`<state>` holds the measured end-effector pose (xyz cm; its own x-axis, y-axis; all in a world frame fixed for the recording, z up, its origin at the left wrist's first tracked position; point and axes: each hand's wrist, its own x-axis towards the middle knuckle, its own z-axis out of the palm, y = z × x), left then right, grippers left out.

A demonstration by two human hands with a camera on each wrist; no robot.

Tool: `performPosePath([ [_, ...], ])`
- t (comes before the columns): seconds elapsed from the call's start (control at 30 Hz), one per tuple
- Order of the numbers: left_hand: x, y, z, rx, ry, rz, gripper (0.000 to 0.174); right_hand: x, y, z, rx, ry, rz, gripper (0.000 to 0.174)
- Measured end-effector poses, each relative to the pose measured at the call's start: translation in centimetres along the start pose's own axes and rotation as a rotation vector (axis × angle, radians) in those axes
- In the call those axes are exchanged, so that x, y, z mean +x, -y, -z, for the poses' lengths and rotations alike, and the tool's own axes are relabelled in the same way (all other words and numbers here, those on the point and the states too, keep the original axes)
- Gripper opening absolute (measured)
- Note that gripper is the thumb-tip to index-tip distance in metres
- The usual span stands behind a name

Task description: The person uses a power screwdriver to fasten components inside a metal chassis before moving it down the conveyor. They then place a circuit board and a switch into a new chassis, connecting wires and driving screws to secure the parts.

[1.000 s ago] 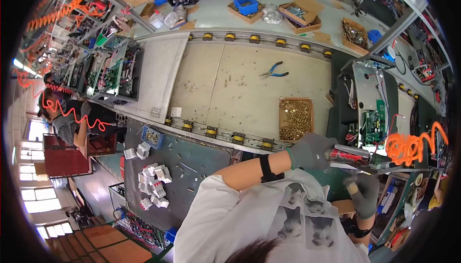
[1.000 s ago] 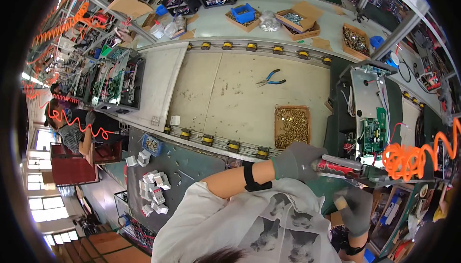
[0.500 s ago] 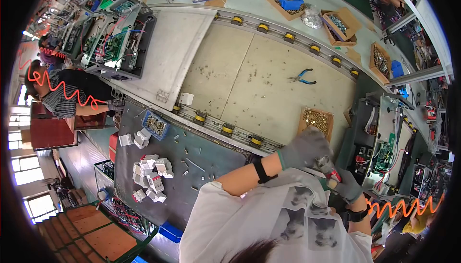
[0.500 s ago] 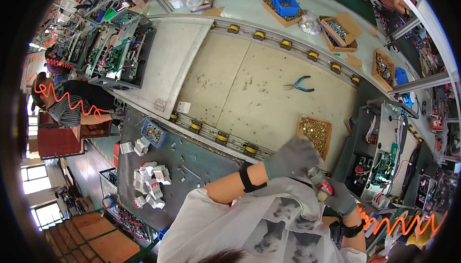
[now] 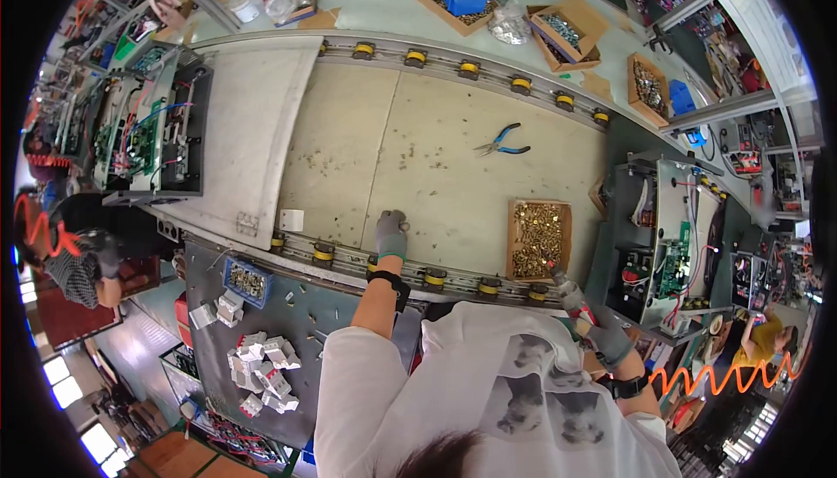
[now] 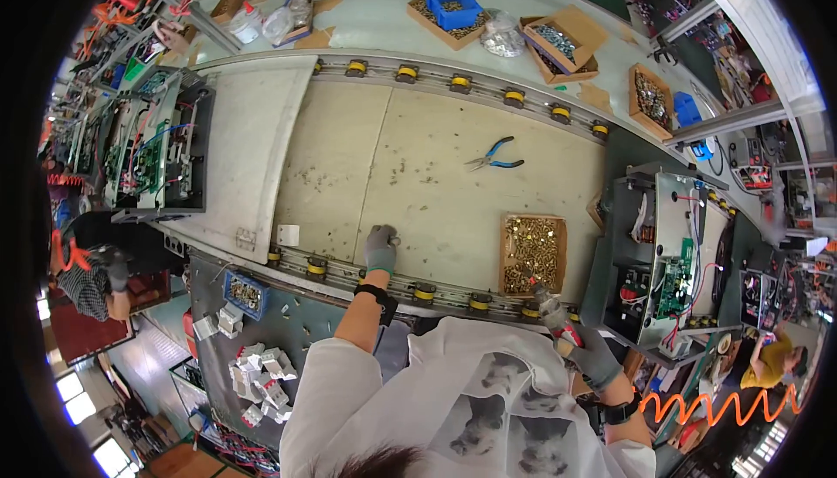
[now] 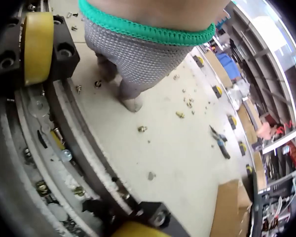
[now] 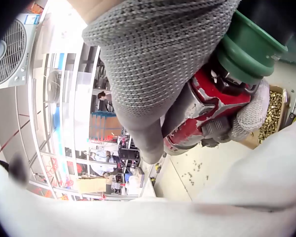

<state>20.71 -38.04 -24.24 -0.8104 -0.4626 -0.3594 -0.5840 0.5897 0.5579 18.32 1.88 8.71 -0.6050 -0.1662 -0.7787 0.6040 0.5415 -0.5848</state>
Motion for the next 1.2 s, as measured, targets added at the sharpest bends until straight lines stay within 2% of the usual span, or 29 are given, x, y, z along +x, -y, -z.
performPosePath([
  [0.03, -0.4, -0.1, 0.2, -0.002, 0.016, -0.024, 0.035, 0.2, -0.4, 0.0, -0.022, 0.027, -0.015, 0.039],
  [0.1, -1.0, -1.0, 0.5, 0.093, -0.07, -0.134, 0.029, -0.1, 0.1, 0.0, -0.025, 0.038, -0.054, 0.038],
  [0.13, -0.8, -1.2, 0.3, 0.159, -0.056, -0.094, 0.028, -0.1, -0.8, 0.1, -0.002, -0.019, -0.052, 0.038],
  [0.2, -0.6, -1.3, 0.8, 0.17, 0.012, -0.086, 0.03, 0.9, -3.7, 0.7, -0.013, 0.096, -0.023, 0.042],
  [0.23, -0.3, -1.3, 0.7, 0.207, 0.014, -0.084, 0.028, 0.9, -4.0, 0.7, -0.081, 0.088, -0.046, 0.046],
  [0.27, 0.1, -0.6, 0.1, 0.08, -0.046, -0.1, 0.026, 0.8, -3.7, 0.5, -0.148, 0.086, -0.076, 0.05],
  [0.33, 1.0, 1.5, -1.2, 0.015, -0.184, -0.175, 0.026, -0.5, -2.6, 0.5, -0.178, 0.074, -0.094, 0.055],
  [0.4, 0.4, -1.3, 0.1, -0.375, -0.225, -0.084, 0.024, -2.0, -2.5, 0.7, -0.128, 0.058, -0.061, 0.058],
  [0.43, 0.5, -2.9, 0.8, -0.38, -0.203, -0.125, 0.024, -2.3, -4.0, 1.0, -0.102, 0.02, -0.058, 0.058],
  [0.5, 0.2, -5.5, 2.1, -1.196, 0.011, 0.249, 0.022, -2.2, -7.9, 0.9, -0.193, -0.092, 0.047, 0.062],
  [0.53, 0.0, -6.6, 2.6, -1.181, 0.033, 0.233, 0.022, -3.1, -8.1, 0.8, -0.167, -0.109, 0.045, 0.062],
  [0.6, -0.7, -8.9, 3.6, -2.048, 0.584, 0.338, 0.018, -4.9, -7.4, 1.1, -0.052, -0.133, -0.01, 0.064],
  [0.63, -1.7, -10.6, 3.8, -2.075, 0.724, 0.211, 0.017, -5.7, -7.3, 1.3, -0.056, -0.12, -0.103, 0.06],
  [0.67, -2.5, -12.5, 4.3, -2.052, 0.731, 0.215, 0.017, -6.3, -7.7, 1.4, -0.033, -0.117, -0.103, 0.06],
  [0.73, -4.1, -16.4, 4.8, -2.083, 1.033, 0.05, 0.018, -7.3, -8.9, 1.5, -0.022, -0.182, -0.106, 0.056],
  [0.77, -4.8, -17.9, 4.7, -2.026, 1.059, 0.032, 0.018, -8.1, -9.1, 1.7, 0.019, -0.19, -0.087, 0.05],
  [0.8, -5.5, -19.4, 4.5, -1.968, 1.082, 0.014, 0.018, -8.7, -9.6, 1.8, 0.03, -0.18, -0.084, 0.05],
  [0.87, -8.5, -23.4, 4.7, -1.644, 0.879, 0.111, 0.02, -10.1, -10.5, 2.4, 0.157, -0.209, -0.056, 0.047],
  [0.93, -12.2, -26.4, 3.9, -1.343, 0.764, -0.022, 0.024, -11.8, -10.5, 3.4, 0.257, -0.178, -0.068, 0.046],
  [1.0, -16.8, -30.0, 3.9, -1.201, 0.807, -0.066, 0.028, -13.1, -11.8, 4.4, 0.177, -0.195, -0.058, 0.047],
  [1.13, -23.2, -33.6, 0.9, -1.233, 1.014, 0.06, 0.034, -16.3, -14.3, 6.7, 0.173, -0.156, -0.028, 0.048],
  [1.2, -25.8, -35.1, -1.1, -1.214, 1.023, 0.004, 0.03, -17.6, -15.9, 7.5, 0.174, -0.186, 0.081, 0.05],
])
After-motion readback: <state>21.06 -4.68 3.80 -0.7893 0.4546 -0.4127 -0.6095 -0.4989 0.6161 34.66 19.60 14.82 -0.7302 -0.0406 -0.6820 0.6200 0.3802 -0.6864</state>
